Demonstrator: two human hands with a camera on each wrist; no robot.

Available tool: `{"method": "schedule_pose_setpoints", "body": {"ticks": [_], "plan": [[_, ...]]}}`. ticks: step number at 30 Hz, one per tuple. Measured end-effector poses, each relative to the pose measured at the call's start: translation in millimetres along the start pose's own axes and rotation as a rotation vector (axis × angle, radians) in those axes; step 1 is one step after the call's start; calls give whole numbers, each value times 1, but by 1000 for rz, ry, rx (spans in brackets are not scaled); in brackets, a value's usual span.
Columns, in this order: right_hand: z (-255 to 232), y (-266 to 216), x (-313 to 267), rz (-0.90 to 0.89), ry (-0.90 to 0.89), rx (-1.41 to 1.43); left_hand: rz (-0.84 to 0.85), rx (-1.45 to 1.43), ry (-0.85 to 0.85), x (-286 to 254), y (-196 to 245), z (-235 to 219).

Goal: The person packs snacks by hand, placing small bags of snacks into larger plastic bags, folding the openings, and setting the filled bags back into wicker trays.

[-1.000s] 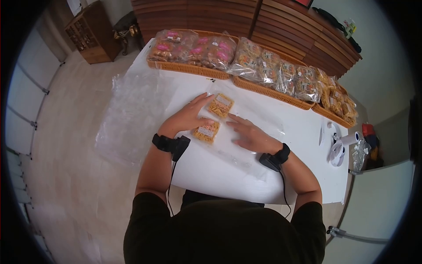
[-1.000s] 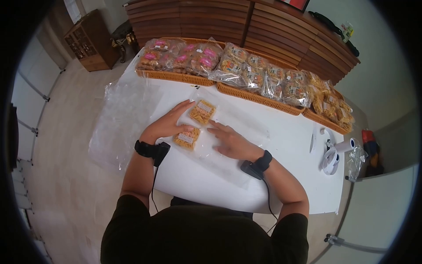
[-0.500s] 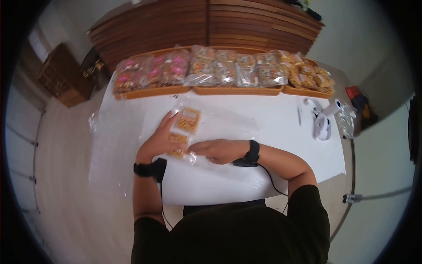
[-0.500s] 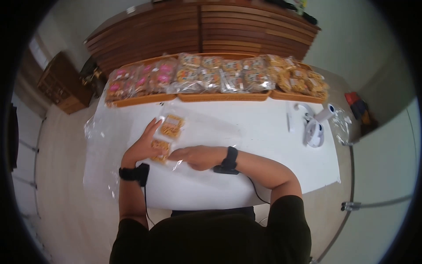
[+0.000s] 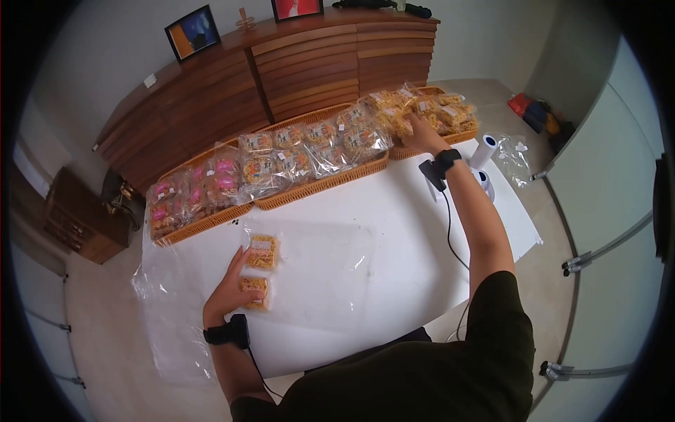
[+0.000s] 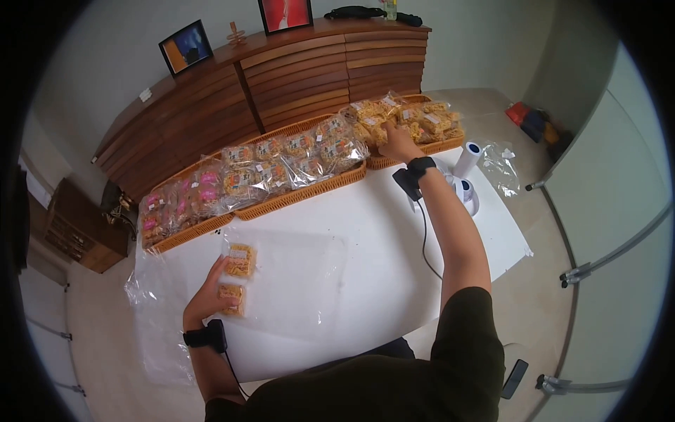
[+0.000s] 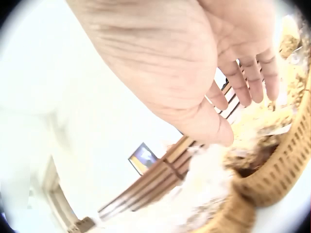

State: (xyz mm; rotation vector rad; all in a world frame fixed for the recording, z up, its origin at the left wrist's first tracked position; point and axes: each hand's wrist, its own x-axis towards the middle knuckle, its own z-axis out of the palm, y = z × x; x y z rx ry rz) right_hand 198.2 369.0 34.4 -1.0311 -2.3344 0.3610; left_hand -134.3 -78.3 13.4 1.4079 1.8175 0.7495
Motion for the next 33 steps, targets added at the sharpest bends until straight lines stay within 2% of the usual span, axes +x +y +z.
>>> {"method": "schedule_pose_setpoints", "body": {"ticks": [2, 3, 4, 6, 7, 8, 10, 12, 13, 14, 16, 18, 20, 22, 23, 24, 27, 29, 30, 32, 33], "plan": [[15, 4, 10, 237, -107, -332, 13, -11, -6, 0, 1, -1], [21, 14, 20, 315, -201, -267, 49, 21, 14, 0, 1, -1], [25, 18, 23, 305, -207, -250, 34, 31, 24, -2, 5, -3], [36, 27, 25, 282, -78, -340, 30, 119, 124, -1, 16, -2], [40, 41, 30, 274, -53, -318, 126, 216, 277, -3, 34, 4], [48, 49, 33, 268, -31, -298, 102, 216, 279, -4, 54, 9], [25, 25, 22, 344, 123, -245, 299, 457, 317, -2, 93, 23], [4, 10, 9, 288, 244, -229, 401, 497, 201, 1, 128, 50], [5, 17, -1, 23, 570, -440, 504, 529, 147, 5, 132, 68], [-4, 8, -13, 13, 561, -448, 612, 561, 95, 10, 135, 84], [-36, -28, -50, -179, 517, -350, 601, 595, 41, 17, 134, 120], [-47, -58, -94, -249, 468, -169, 604, 636, -20, 17, 134, 135], [-58, -81, -135, -168, 242, 43, 513, 691, -102, 16, 137, 143], [-62, -96, -168, -161, 155, 161, 490, 703, -153, 16, 137, 145], [-67, -107, -181, -3, 1, 371, 457, 729, -192, 17, 136, 144], [-65, -110, -190, -3, -35, 491, 458, 724, -200, 17, 134, 144], [-65, -127, -210, 50, -97, 654, 461, 753, -125, 15, 127, 144], [-63, -131, -216, 61, -293, 1023, 518, 719, -32, 12, 127, 140], [-61, -133, -218, 55, -312, 1033, 497, 719, -27, 10, 129, 139], [-54, -139, -222, 164, -491, 1140, 532, 750, 123, 6, 135, 136], [-53, -147, -223, 210, -547, 1108, 507, 753, 133, 4, 137, 135]]}}
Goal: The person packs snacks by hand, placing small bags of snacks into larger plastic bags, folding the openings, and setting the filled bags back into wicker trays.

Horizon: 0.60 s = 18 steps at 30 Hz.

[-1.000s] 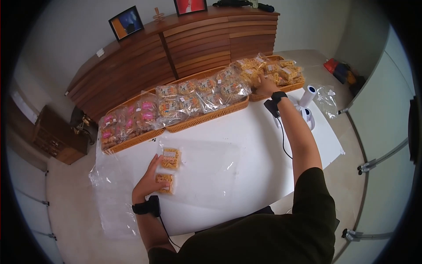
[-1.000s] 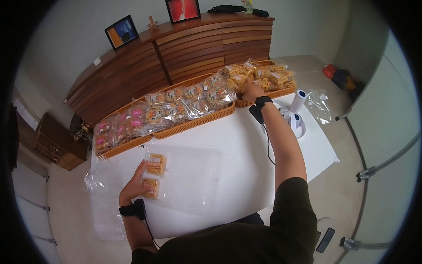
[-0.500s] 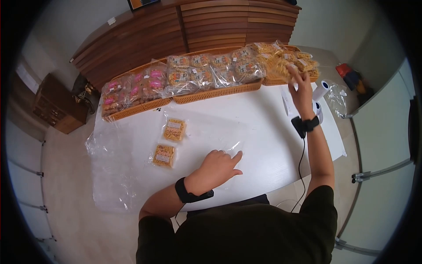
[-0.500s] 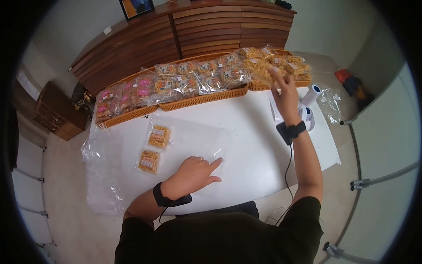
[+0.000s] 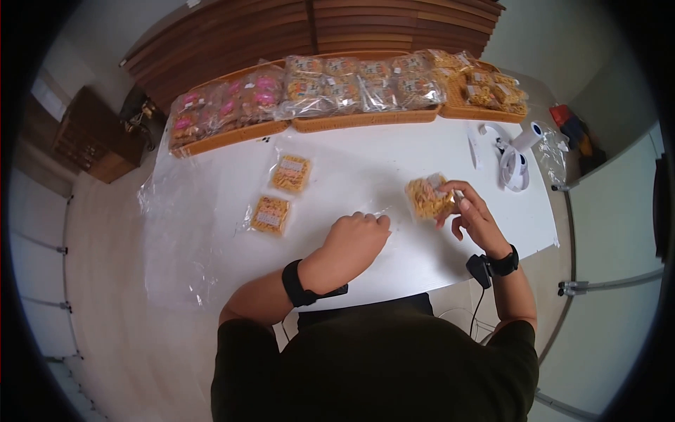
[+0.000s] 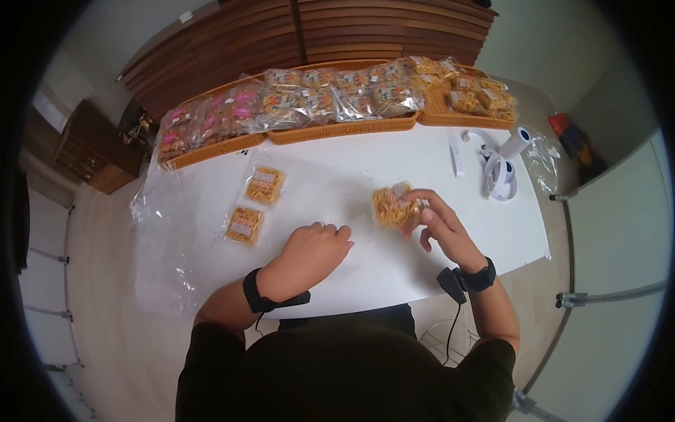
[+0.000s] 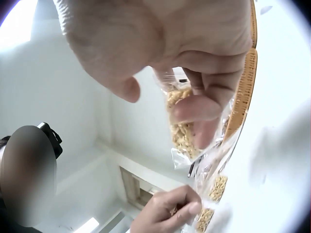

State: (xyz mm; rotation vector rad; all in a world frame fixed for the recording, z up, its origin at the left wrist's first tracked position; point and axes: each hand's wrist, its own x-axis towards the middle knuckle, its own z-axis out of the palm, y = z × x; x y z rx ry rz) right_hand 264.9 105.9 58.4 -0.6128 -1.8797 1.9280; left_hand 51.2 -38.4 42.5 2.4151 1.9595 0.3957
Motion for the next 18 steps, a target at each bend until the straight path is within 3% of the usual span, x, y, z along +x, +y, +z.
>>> {"method": "schedule_pose_setpoints", "body": {"ticks": [1, 3, 4, 11, 18], "plan": [[6, -4, 2, 1, -28, 2, -27, 20, 15, 0, 0, -2], [14, -9, 6, 300, -221, -144, -84, 44, 32, -2, 0, -7], [17, -8, 10, 355, -294, -149, -87, 2, 47, -3, 1, -8], [54, 14, 52, 261, -415, -80, -30, -239, 139, -8, 0, -5], [94, 41, 96, 37, -604, -36, 23, -57, 188, -13, 0, -3]]}}
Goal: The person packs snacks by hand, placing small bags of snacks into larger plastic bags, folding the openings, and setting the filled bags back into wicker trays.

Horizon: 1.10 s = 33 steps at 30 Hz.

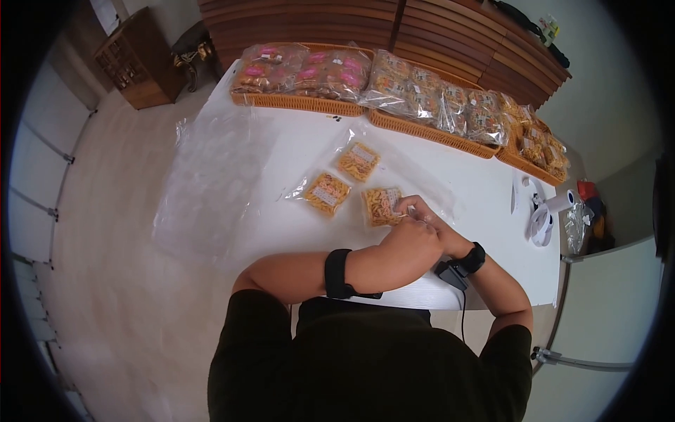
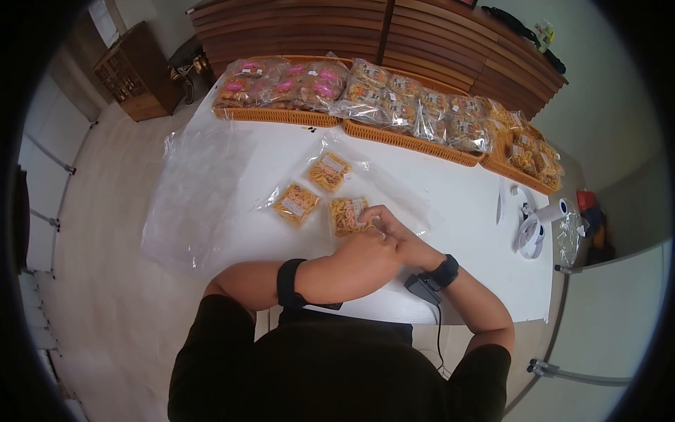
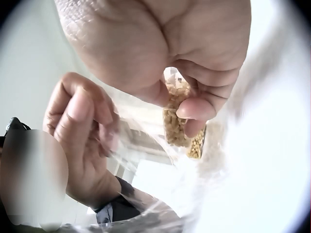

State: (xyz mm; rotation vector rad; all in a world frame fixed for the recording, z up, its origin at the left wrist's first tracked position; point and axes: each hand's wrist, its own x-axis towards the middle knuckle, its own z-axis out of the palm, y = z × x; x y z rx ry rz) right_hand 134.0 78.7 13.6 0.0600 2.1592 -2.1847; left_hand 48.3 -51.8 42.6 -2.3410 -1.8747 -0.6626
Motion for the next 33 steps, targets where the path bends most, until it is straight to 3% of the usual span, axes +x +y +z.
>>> {"method": "schedule_pose_setpoints", "body": {"ticks": [3, 5, 9, 12, 14, 24, 27, 29, 31, 32, 33], "plan": [[3, 14, 13, -149, -98, 102, 5, -22, 30, -1, 1, -1], [8, 9, 16, 2, -50, 225, -34, -63, -18, -1, 2, 1], [9, 0, 19, 34, -82, 264, -59, -92, 26, 0, 5, -2], [-4, 2, 23, 22, -168, 209, -18, -147, 148, -2, 2, 3], [-10, -7, 29, 54, -196, 43, 4, -114, 67, -1, 3, -5], [-1, -2, 82, 44, -360, -15, 4, -195, -21, -2, 1, 0], [2, -4, 88, 31, -396, -49, 126, -159, -108, -3, -8, -4], [7, -13, 86, 184, -301, -119, 163, -201, 0, 0, -26, -33], [1, -7, 90, 108, -360, -138, -332, -490, -52, 3, -58, -91], [-3, -3, 91, 31, -415, -155, -604, -453, 1, 3, -92, -86], [-4, -1, 92, 23, -407, -157, -627, -295, 234, -10, -124, -83]]}}
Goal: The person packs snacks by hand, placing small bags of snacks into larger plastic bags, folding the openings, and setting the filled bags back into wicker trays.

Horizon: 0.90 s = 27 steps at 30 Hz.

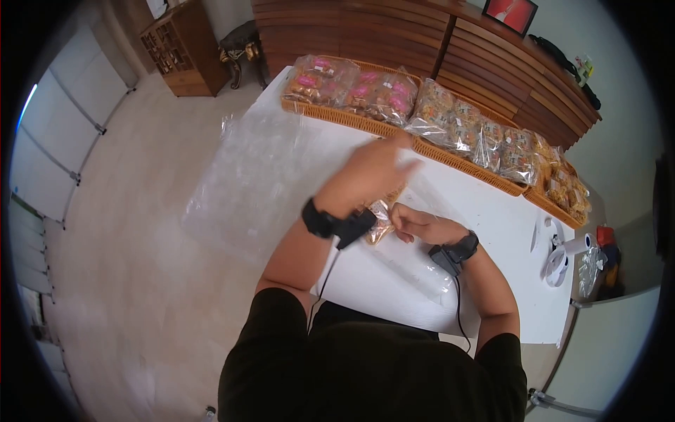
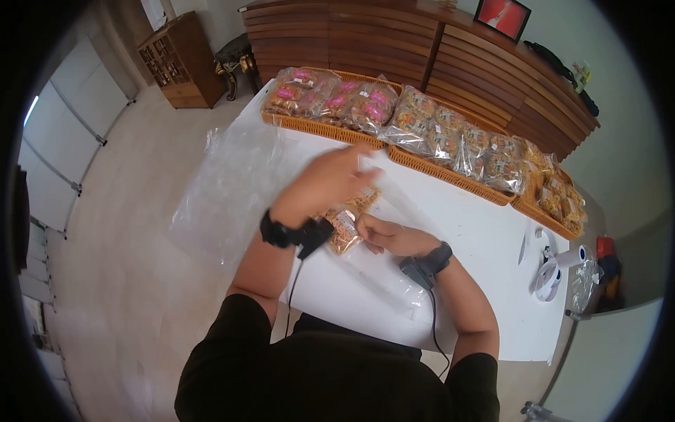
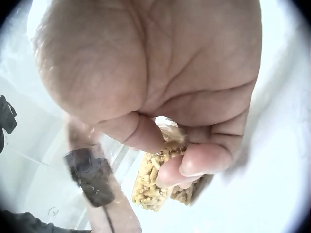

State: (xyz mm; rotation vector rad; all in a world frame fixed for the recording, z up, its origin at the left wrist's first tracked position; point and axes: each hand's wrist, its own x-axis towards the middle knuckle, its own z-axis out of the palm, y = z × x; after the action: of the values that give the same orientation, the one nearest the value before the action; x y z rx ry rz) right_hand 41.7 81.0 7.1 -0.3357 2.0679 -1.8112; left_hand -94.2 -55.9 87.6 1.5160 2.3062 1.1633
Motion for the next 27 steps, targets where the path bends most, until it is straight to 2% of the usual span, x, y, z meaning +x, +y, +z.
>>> {"method": "schedule_pose_setpoints", "body": {"ticks": [2, 4, 5, 7, 10, 12, 13, 16, 17, 19, 20, 21, 22, 24, 25, 27], "plan": [[-2, 1, 2, -21, -33, 52, -222, 329, -174, 5, -65, -10], [-4, -8, 2, -6, -28, 13, -468, 219, -466, 2, -88, -15], [-5, -8, 3, -8, -23, -7, -467, 223, -466, -3, -96, -13], [-6, -8, 6, -8, -26, -14, -544, -299, -654, -17, -101, -10], [-4, -7, 13, 20, 13, -23, -482, -273, -705, -16, -99, -9], [3, -7, 23, -88, 240, -5, -481, -309, -675, -20, -93, -5], [3, -8, 26, -86, 241, -5, -470, -339, -647, -21, -91, -3], [4, -7, 27, 141, 456, -68, -399, -237, -583, -21, -91, 4], [4, 3, 28, 148, 482, -63, -381, -237, -605, -23, -93, 6], [0, 27, 23, -83, 523, -274, -293, -294, -540, -24, -103, 11], [7, 15, 18, -10, 553, -585, -332, -243, -542, -25, -90, 4], [5, 31, 11, -178, 524, -609, -318, -230, -535, -25, -90, 6], [13, 9, -6, -221, 487, -395, -321, -208, -513, -26, -93, 9], [16, -25, -46, 69, 397, -503, -305, -182, -539, -26, -86, 6], [11, -35, -65, 85, 435, -514, -286, -184, -533, -27, -86, 6], [-9, -53, -113, 253, 5, -359, -260, -171, -523, -26, -82, 5]]}}
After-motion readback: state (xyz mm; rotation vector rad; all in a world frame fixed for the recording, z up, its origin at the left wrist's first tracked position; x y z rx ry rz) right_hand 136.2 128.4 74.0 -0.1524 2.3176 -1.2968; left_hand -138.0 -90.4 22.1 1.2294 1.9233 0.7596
